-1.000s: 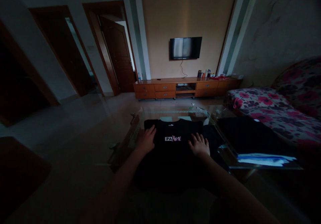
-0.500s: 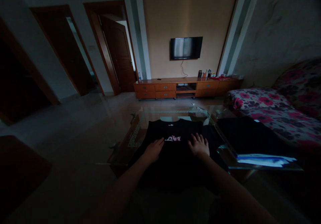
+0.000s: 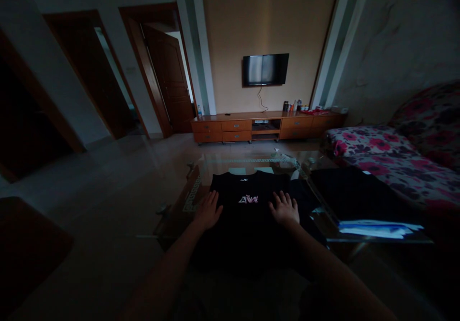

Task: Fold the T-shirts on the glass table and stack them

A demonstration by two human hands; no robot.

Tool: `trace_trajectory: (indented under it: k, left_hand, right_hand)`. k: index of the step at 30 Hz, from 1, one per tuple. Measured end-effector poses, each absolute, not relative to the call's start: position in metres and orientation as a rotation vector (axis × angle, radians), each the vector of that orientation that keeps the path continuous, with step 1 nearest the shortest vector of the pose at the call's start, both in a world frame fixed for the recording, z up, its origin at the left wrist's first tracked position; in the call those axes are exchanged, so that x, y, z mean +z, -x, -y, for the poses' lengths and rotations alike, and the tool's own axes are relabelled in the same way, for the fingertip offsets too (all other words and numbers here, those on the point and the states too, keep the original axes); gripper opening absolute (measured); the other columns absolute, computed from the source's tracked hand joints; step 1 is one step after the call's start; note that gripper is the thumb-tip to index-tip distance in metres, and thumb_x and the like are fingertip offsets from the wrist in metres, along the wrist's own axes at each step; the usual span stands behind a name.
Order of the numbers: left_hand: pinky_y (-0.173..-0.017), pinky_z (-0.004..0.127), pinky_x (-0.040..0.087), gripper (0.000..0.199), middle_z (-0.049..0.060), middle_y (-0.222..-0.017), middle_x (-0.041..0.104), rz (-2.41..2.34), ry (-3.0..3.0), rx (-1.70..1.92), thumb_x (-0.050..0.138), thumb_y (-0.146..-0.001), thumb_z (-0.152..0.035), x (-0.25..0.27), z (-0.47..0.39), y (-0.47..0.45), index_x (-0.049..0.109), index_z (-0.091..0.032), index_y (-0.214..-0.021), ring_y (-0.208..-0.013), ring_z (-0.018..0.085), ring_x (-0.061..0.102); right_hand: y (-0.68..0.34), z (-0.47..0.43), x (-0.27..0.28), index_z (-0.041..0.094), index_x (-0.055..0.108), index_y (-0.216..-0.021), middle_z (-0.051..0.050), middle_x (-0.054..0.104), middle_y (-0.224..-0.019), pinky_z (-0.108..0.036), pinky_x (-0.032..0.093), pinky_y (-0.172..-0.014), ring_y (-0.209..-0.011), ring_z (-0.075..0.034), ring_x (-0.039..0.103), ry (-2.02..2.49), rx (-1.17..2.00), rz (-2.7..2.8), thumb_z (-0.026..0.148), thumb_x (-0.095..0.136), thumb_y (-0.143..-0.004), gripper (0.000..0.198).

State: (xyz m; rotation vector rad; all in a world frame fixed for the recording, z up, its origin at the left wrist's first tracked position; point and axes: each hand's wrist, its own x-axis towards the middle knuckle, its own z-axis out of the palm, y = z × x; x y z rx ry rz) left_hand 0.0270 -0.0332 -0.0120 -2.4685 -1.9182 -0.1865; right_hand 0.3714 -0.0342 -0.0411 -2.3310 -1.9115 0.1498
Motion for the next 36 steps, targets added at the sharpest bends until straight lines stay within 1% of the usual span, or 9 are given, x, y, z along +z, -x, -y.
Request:
trace_trajectory:
  k: [5, 8, 11, 17, 20, 23, 26, 30, 36]
  left_hand:
    - [-0.125, 0.053, 0.015, 0.070, 0.013, -0.166, 0.029, 1.990, 2.448, 0.022, 0.033, -0.100, -0.058, -0.022, 0.023, -0.004, 0.037, -0.016, -0.156, -0.154, 0.030, 0.024]
    - [-0.118, 0.058, 0.025, 0.060, 0.015, -0.156, 0.047, 2.045, 2.353, -0.017, 0.032, -0.101, -0.056, -0.015, 0.010, -0.003, 0.052, -0.021, -0.144, -0.145, 0.034, 0.041]
    - [-0.112, 0.052, 0.035, 0.052, 0.016, -0.147, 0.055, 2.058, 2.245, -0.154, 0.028, -0.103, -0.047, -0.012, -0.011, -0.006, 0.059, -0.020, -0.135, -0.136, 0.033, 0.050]
    - [-0.124, 0.046, 0.019, 0.075, 0.019, -0.166, 0.026, 2.103, 2.180, -0.224, 0.037, -0.099, -0.056, -0.035, -0.059, -0.006, 0.033, -0.007, -0.157, -0.154, 0.032, 0.023]
    - [-0.123, 0.049, 0.020, 0.078, 0.018, -0.163, 0.035, 2.141, 2.232, -0.157, 0.034, -0.097, -0.064, -0.043, -0.076, -0.002, 0.040, -0.011, -0.154, -0.152, 0.033, 0.029]
    - [-0.124, 0.049, 0.018, 0.071, 0.017, -0.161, 0.038, 2.085, 2.213, -0.215, 0.031, -0.098, -0.060, -0.044, -0.087, -0.003, 0.050, -0.013, -0.147, -0.151, 0.032, 0.031]
    - [-0.125, 0.047, 0.015, 0.069, 0.014, -0.166, 0.031, 2.025, 2.256, -0.225, 0.031, -0.100, -0.055, -0.045, -0.092, -0.007, 0.041, -0.014, -0.154, -0.154, 0.029, 0.026]
    - [-0.125, 0.048, 0.013, 0.074, 0.013, -0.167, 0.026, 2.034, 2.302, -0.172, 0.032, -0.099, -0.059, -0.050, -0.092, -0.009, 0.033, -0.015, -0.159, -0.154, 0.029, 0.024]
    - [-0.125, 0.049, 0.016, 0.075, 0.013, -0.168, 0.023, 2.051, 2.310, -0.152, 0.033, -0.099, -0.060, -0.046, -0.089, -0.009, 0.032, -0.015, -0.159, -0.155, 0.029, 0.021]
  right_hand:
    - [-0.361, 0.034, -0.039, 0.028, 0.024, -0.163, -0.006, 0.013, -0.171, -0.052, 0.001, -0.123, -0.157, -0.029, 0.004, 2.341, 0.202, 1.952, 0.060, 0.025, -0.101, 0.070]
    - [-0.351, 0.034, -0.039, 0.027, 0.022, -0.164, -0.008, 0.011, -0.171, -0.053, 0.001, -0.123, -0.157, -0.031, 0.003, 2.338, 0.240, 1.974, 0.060, 0.025, -0.101, 0.071]
    - [-0.344, 0.031, -0.036, 0.026, 0.021, -0.164, -0.010, 0.011, -0.171, -0.055, 0.002, -0.122, -0.157, -0.033, 0.004, 2.337, 0.250, 1.998, 0.060, 0.025, -0.101, 0.072]
    - [-0.340, 0.025, -0.027, 0.022, 0.020, -0.164, -0.014, 0.011, -0.171, -0.060, 0.007, -0.120, -0.156, -0.037, 0.007, 2.393, 0.266, 2.052, 0.058, 0.025, -0.101, 0.073]
    - [-0.340, 0.024, -0.027, 0.022, 0.019, -0.164, -0.014, 0.010, -0.171, -0.060, 0.007, -0.120, -0.156, -0.037, 0.007, 2.374, 0.265, 2.083, 0.060, 0.025, -0.101, 0.074]
    - [-0.342, 0.023, -0.026, 0.022, 0.023, -0.164, -0.015, 0.014, -0.170, -0.060, 0.010, -0.119, -0.155, -0.038, 0.010, 2.349, 0.243, 2.088, 0.059, 0.028, -0.101, 0.073]
    - [-0.352, 0.018, -0.017, 0.024, 0.040, -0.157, -0.015, 0.031, -0.164, -0.058, 0.023, -0.115, -0.149, -0.037, 0.026, 2.263, 0.214, 2.083, 0.057, 0.032, -0.101, 0.066]
    - [-0.385, 0.007, -0.002, 0.021, 0.058, -0.138, -0.017, 0.053, -0.144, -0.051, 0.038, -0.104, -0.130, -0.033, 0.049, 2.302, 0.096, 1.843, 0.044, 0.031, -0.103, 0.051]
    - [-0.440, -0.006, -0.013, 0.009, 0.056, -0.139, -0.028, 0.050, -0.140, -0.055, 0.045, -0.095, -0.131, -0.042, 0.046, 2.674, 0.145, 1.196, 0.044, 0.048, -0.095, 0.057]
